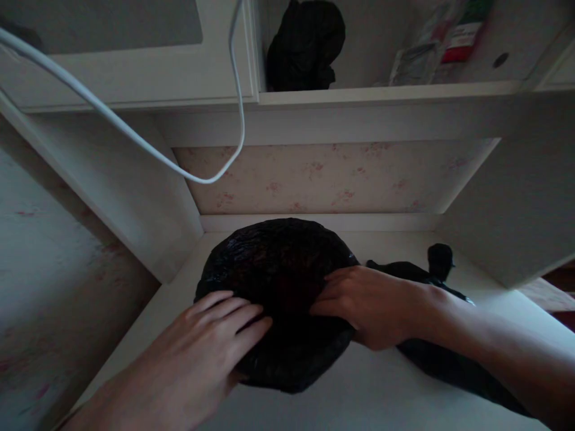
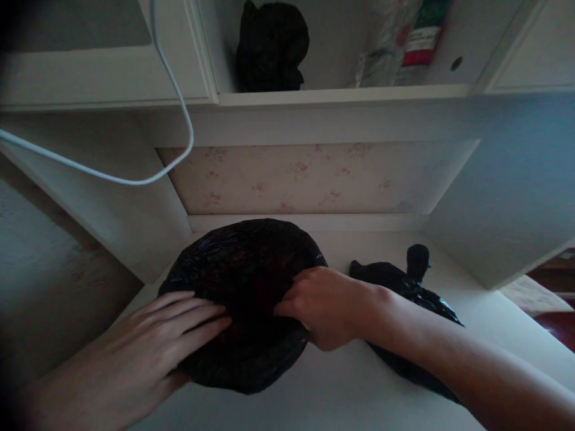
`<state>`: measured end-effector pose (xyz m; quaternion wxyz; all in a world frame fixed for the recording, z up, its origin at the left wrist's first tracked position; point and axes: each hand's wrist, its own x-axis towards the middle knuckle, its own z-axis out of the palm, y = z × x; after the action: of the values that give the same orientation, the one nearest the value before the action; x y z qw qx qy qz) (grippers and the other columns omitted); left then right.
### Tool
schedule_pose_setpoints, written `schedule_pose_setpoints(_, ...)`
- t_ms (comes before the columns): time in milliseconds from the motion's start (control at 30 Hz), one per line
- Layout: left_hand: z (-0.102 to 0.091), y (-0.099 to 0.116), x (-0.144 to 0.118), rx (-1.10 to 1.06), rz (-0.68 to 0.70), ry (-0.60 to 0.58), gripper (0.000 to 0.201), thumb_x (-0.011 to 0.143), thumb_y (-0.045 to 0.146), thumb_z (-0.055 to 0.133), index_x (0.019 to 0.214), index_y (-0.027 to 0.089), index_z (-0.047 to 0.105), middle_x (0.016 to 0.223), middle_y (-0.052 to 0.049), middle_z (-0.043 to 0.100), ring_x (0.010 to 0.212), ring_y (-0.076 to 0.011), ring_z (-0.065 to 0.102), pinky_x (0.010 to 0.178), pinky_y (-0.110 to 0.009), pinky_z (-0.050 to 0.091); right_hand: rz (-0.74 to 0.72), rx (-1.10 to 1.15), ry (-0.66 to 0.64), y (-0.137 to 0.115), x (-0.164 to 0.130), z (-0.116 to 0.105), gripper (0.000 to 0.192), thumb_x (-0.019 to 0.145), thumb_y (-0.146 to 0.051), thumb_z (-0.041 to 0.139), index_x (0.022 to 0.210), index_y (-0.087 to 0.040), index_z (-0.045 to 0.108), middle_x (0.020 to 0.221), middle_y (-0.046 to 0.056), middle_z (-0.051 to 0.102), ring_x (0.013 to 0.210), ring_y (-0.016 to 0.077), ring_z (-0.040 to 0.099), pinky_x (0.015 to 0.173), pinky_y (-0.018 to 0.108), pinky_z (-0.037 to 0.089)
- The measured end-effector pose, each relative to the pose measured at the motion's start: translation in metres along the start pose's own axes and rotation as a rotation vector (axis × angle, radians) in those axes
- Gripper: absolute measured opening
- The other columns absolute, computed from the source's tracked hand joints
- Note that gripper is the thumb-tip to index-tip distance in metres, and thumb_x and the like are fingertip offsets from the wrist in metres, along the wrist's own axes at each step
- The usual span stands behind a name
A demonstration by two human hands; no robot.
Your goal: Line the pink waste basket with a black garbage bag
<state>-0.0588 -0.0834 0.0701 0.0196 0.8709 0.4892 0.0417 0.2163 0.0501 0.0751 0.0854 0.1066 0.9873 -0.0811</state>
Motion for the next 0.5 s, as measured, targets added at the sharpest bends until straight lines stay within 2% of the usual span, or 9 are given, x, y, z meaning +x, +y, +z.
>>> schedule_pose_setpoints(67,0.005,0.016,0.006,-0.054,0.025,-0.039,0.071,0.082,0.037,0.086,0.147,0.03,0.058,0.138,-0.006,0.072,0.122,-0.0331,0.069,0.107,-0.05,0.054,0.071,-0.038,-0.076,-0.001,0.003,0.002,0.024,0.08,-0.017,0.066,0.101,-0.018,0.078,0.097,0.01,0.081,0.091,0.0286,0.077,0.076,0.038,0.05)
schedule_pose_setpoints(100,0.009,0.023,0.011,-0.085,0.019,-0.074,0.073,0.081,0.044,0.087,0.146,0.029,0.058,0.133,-0.006,0.074,0.117,-0.0333,0.071,0.102,-0.049,0.058,0.098,-0.061,-0.11,-0.001,0.004,0.002,0.02,0.079,-0.019,0.066,0.095,-0.018,0.079,0.092,0.01,0.081,0.086,0.029,0.077,0.069,0.036,0.046)
schedule_pose_setpoints(133,0.012,0.029,0.016,-0.101,0.007,-0.117,0.065,0.084,0.043,0.085,0.142,0.028,0.061,0.125,-0.006,0.077,0.109,-0.0327,0.074,0.095,-0.049,0.061,0.115,-0.086,-0.135,-0.002,0.005,0.003,0.018,0.079,-0.021,0.067,0.091,-0.017,0.08,0.089,0.011,0.081,0.082,0.0293,0.077,0.064,0.036,0.043)
schedule_pose_setpoints(200,0.019,0.035,0.024,-0.077,-0.029,-0.203,0.033,0.093,0.025,0.074,0.125,0.025,0.068,0.107,-0.004,0.08,0.093,-0.0312,0.077,0.081,-0.047,0.064,0.121,-0.129,-0.157,-0.004,0.007,0.003,0.017,0.08,-0.023,0.067,0.087,-0.016,0.08,0.085,0.012,0.08,0.079,0.0295,0.076,0.06,0.035,0.038)
schedule_pose_setpoints(233,0.022,0.035,0.028,-0.053,-0.039,-0.239,0.025,0.094,0.015,0.068,0.116,0.025,0.071,0.099,-0.003,0.08,0.087,-0.031,0.078,0.075,-0.046,0.064,0.118,-0.146,-0.161,-0.005,0.009,0.003,0.018,0.08,-0.023,0.067,0.087,-0.016,0.081,0.084,0.013,0.08,0.077,0.0294,0.076,0.059,0.034,0.036)
schedule_pose_setpoints(333,0.025,0.03,0.031,-0.011,-0.031,-0.289,0.024,0.091,0.005,0.063,0.1,0.024,0.073,0.09,-0.002,0.079,0.081,-0.0315,0.078,0.071,-0.045,0.064,0.122,-0.13,-0.168,-0.006,0.011,0.002,0.018,0.081,-0.025,0.067,0.086,-0.016,0.081,0.082,0.013,0.08,0.075,0.0293,0.075,0.059,0.035,0.038)
schedule_pose_setpoints(400,0.023,0.026,0.026,-0.039,0.001,-0.189,0.019,0.092,0.011,0.068,0.104,0.024,0.073,0.095,-0.002,0.08,0.085,-0.0296,0.078,0.077,-0.044,0.065,0.106,-0.035,-0.12,-0.007,0.009,-0.001,0.019,0.086,-0.032,0.068,0.09,-0.018,0.08,0.085,0.01,0.081,0.079,0.0282,0.076,0.065,0.036,0.047)
schedule_pose_setpoints(467,0.02,0.021,0.013,-0.072,0.066,0.027,0.027,0.096,0.031,0.072,0.122,0.025,0.07,0.111,-0.004,0.08,0.099,-0.0281,0.077,0.093,-0.045,0.063,0.043,0.078,0.016,-0.009,0.0,-0.005,0.03,0.089,-0.042,0.072,0.108,-0.02,0.079,0.104,0.009,0.082,0.1,0.0289,0.076,0.09,0.041,0.054)
schedule_pose_setpoints(500,0.02,0.017,0.004,-0.081,0.099,0.144,0.039,0.097,0.044,0.071,0.131,0.026,0.067,0.12,-0.006,0.079,0.109,-0.0282,0.075,0.103,-0.046,0.059,0.009,0.117,0.106,-0.011,-0.007,-0.006,0.043,0.089,-0.048,0.075,0.122,-0.02,0.075,0.118,0.009,0.08,0.115,0.0299,0.072,0.107,0.045,0.049)
